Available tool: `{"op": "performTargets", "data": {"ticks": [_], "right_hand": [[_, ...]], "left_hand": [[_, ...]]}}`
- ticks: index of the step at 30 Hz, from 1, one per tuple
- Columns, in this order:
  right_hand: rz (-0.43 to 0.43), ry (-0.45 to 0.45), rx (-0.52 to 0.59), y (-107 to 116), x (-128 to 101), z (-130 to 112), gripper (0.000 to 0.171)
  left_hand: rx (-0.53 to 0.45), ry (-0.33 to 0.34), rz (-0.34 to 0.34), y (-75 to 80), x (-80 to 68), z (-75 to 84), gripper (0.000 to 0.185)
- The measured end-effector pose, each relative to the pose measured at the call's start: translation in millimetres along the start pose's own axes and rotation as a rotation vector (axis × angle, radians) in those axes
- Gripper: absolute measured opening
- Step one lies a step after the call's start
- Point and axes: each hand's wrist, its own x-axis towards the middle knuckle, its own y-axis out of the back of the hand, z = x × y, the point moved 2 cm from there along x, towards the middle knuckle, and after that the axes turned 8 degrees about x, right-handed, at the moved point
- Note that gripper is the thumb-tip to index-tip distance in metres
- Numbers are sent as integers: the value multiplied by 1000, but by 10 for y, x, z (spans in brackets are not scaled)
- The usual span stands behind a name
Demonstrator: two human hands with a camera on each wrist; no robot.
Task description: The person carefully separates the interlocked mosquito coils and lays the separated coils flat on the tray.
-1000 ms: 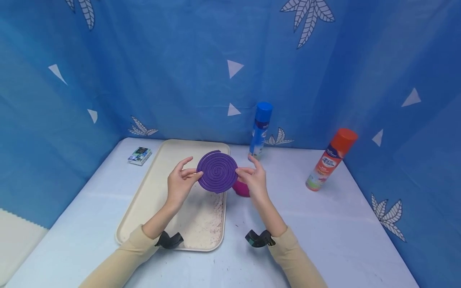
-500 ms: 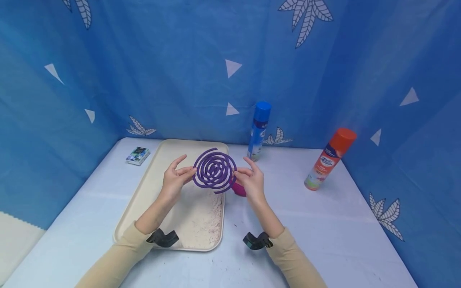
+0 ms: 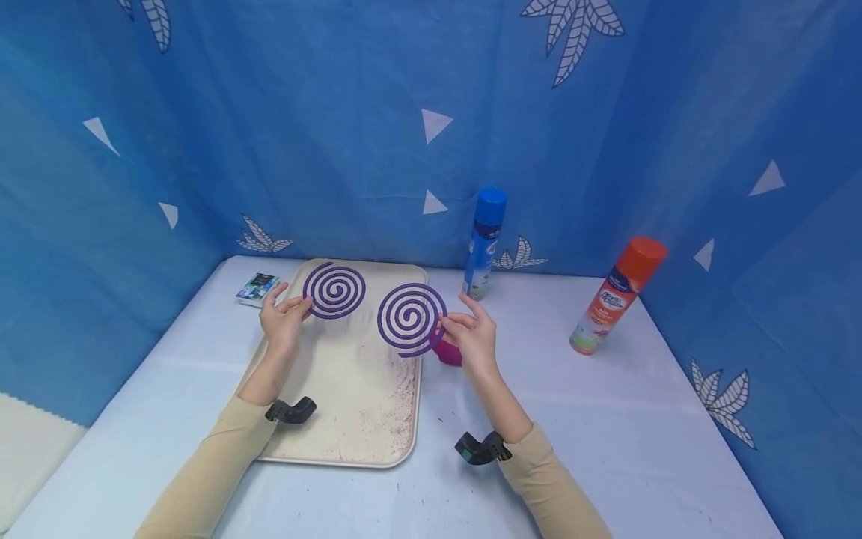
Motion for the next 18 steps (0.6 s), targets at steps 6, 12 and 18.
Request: {"op": "performTargets", "data": {"ticks": [6,12,18], "right_hand": [[-2,-2,-1,-25,8,56,54],[-1,9,-9,-39,25,135,53],[-3,24,-6,-66,102,233,53]], "left_hand": [[43,-50,56,72,145,-270,57],[155,-2,63,106,221,-423,54],[283,-15,76,100,205,-418,49]]}}
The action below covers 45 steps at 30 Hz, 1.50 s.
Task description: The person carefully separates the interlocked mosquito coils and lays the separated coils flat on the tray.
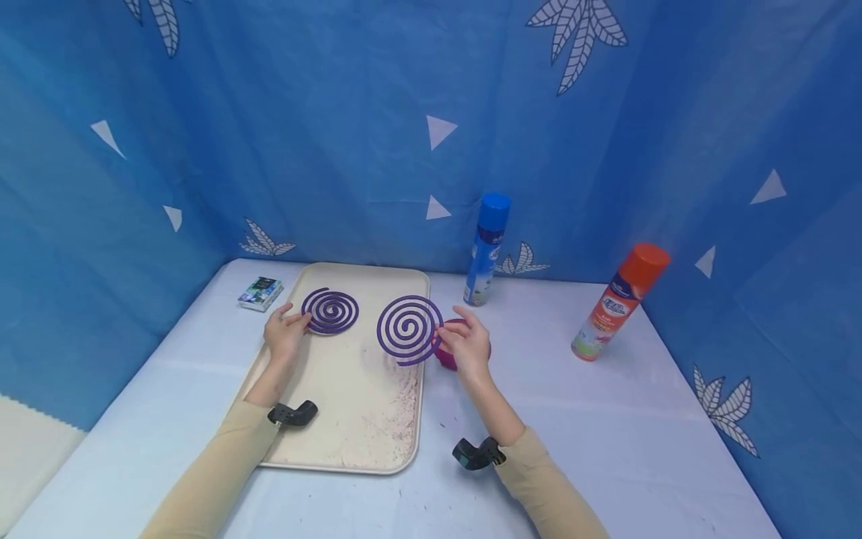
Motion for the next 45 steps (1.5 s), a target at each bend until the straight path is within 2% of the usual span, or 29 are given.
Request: {"op": "performTargets", "data": {"ticks": [5,15,21,22,24,28,29,31,33,36,40,43,45], "right_hand": [[1,28,2,-98,163,139,52],[18,28,-39,-403,584,396,54],[74,65,-123,-417,792,586,56],[42,101,-102,-365,914,705,59],[26,89,-125,-338,988,766,65],[-77,54,-180,-339,937,715,74],[-79,8,-219,-387,801,578,74],[-145,-9,-216,-395,671,446,74],[-180,-41,-200,-382,531,306,74],[-186,-47,-199,-275,410,163,71],[-122,0,-254,20,474,213,66],[-61,31,-333,257,529,265,62],[-24,47,-399,376,508,249,61]], "left_hand": [[69,-38,44,43,-25,10,44],[39,-54,83,24,-10,5,43],[-7,-63,68,-20,-19,12,43],[-12,-64,66,-23,-21,13,43],[-10,-69,66,-26,-21,13,42],[11,-80,82,-23,-23,20,41],[21,-92,84,-24,-28,30,40],[36,-130,79,-37,-56,73,38],[43,-179,47,-67,-118,149,37],[32,-246,-52,-184,-294,303,35],[3,-247,-275,-452,-624,479,38],[30,-248,-450,-686,-892,575,41],[59,-273,-527,-832,-1056,624,43]]}}
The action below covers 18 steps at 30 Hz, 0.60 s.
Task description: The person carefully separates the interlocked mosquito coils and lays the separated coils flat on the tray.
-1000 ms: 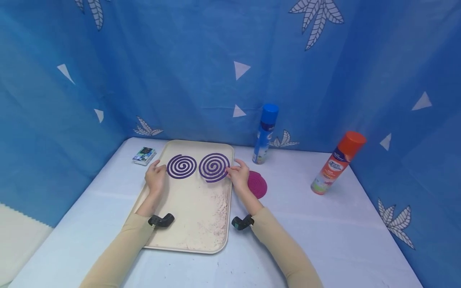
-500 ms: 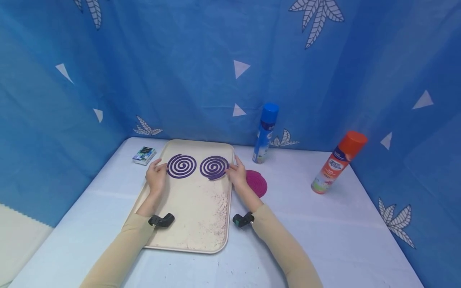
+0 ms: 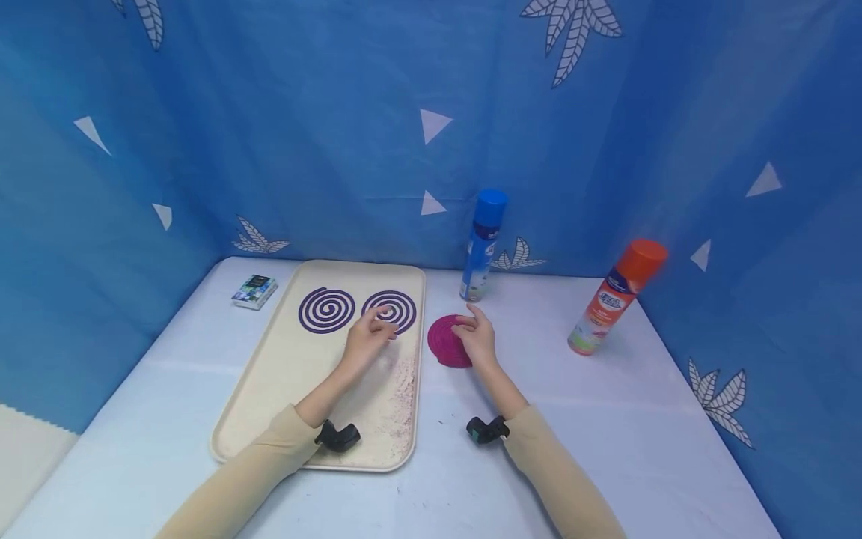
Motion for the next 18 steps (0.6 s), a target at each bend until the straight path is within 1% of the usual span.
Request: {"op": "performTargets", "data": {"ticks": [2,4,6,9,11,13,16,18], "right_hand": [[47,12,-56,123,-33,38,60],[81,20,-105,209,-62,73,59],[100,24,-142,260,-83,111,58],[98,28,-176,302,-107,160,58],[87,36,-199,315,-124,176,58],[79,51,-225,326,-138,183,58],[78,51,-229,358,-155,186,56],[96,34,-196,398,-160,187,55]], "left_hand": [[37,-28,-65,-194,-45,73,44],[71,-37,-116,-354,-81,123,47],[115,-18,-182,-482,-113,163,54],[178,30,-311,-647,-156,229,69],[197,64,-366,-741,-172,275,77],[169,86,-363,-812,-183,323,80],[108,112,-277,-878,-191,362,78],[54,123,-225,-898,-205,363,74]]}}
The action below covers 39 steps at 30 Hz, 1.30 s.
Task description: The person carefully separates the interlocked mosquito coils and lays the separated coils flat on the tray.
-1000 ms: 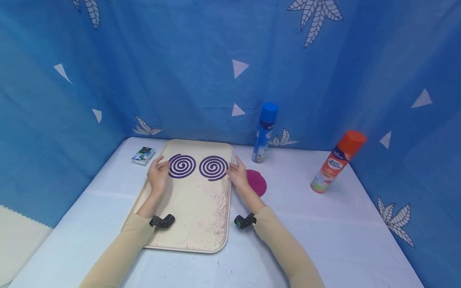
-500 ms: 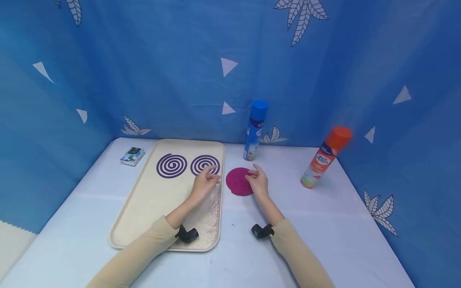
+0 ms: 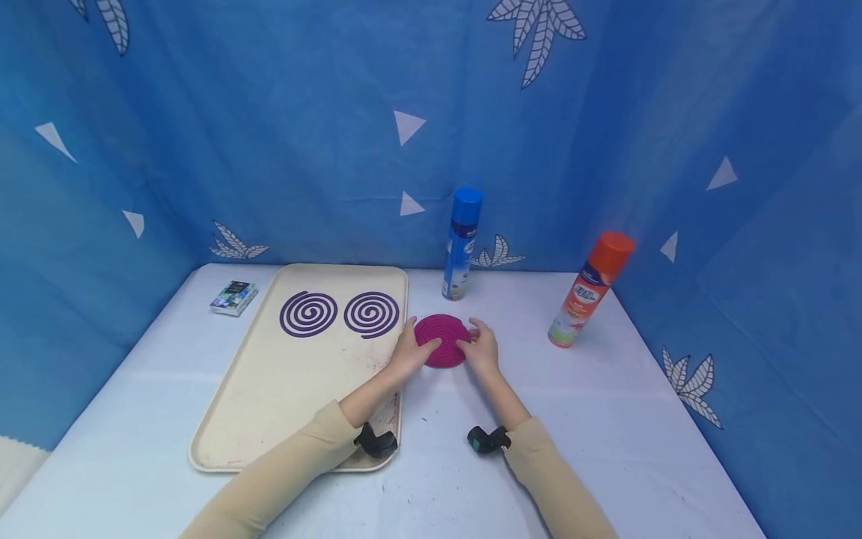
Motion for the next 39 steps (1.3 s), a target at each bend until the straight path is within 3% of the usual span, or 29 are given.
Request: {"op": "performTargets", "data": {"ticks": [6,10,12,17,23,27,31,33,35,39], "right_hand": [[31,-128,297,69,-20,-71,58],[29,-163,455,85,-90,-211,59],[22,-159,509,72,-144,-305,58],[-36,-133,586,-14,-315,-537,49],[-99,-144,579,-125,-471,-680,48],[-135,-165,622,-195,-515,-715,49],[-171,-195,619,-269,-544,-730,50],[-188,-198,593,-290,-560,-731,50],[-206,-195,568,-306,-577,-728,49],[-258,-136,545,-331,-609,-731,50]], "left_hand": [[-110,-13,129,82,9,-114,60],[-230,-65,225,254,28,-179,51],[-288,-75,230,380,27,-199,49],[-351,-59,189,699,-22,-278,48],[-312,-37,98,994,-152,-374,51],[-300,-87,42,1151,-241,-388,51],[-281,-166,42,1296,-306,-389,49],[-298,-175,40,1360,-317,-402,50],[-353,-134,23,1415,-317,-427,52],[-523,24,-62,1481,-320,-483,56]]}}
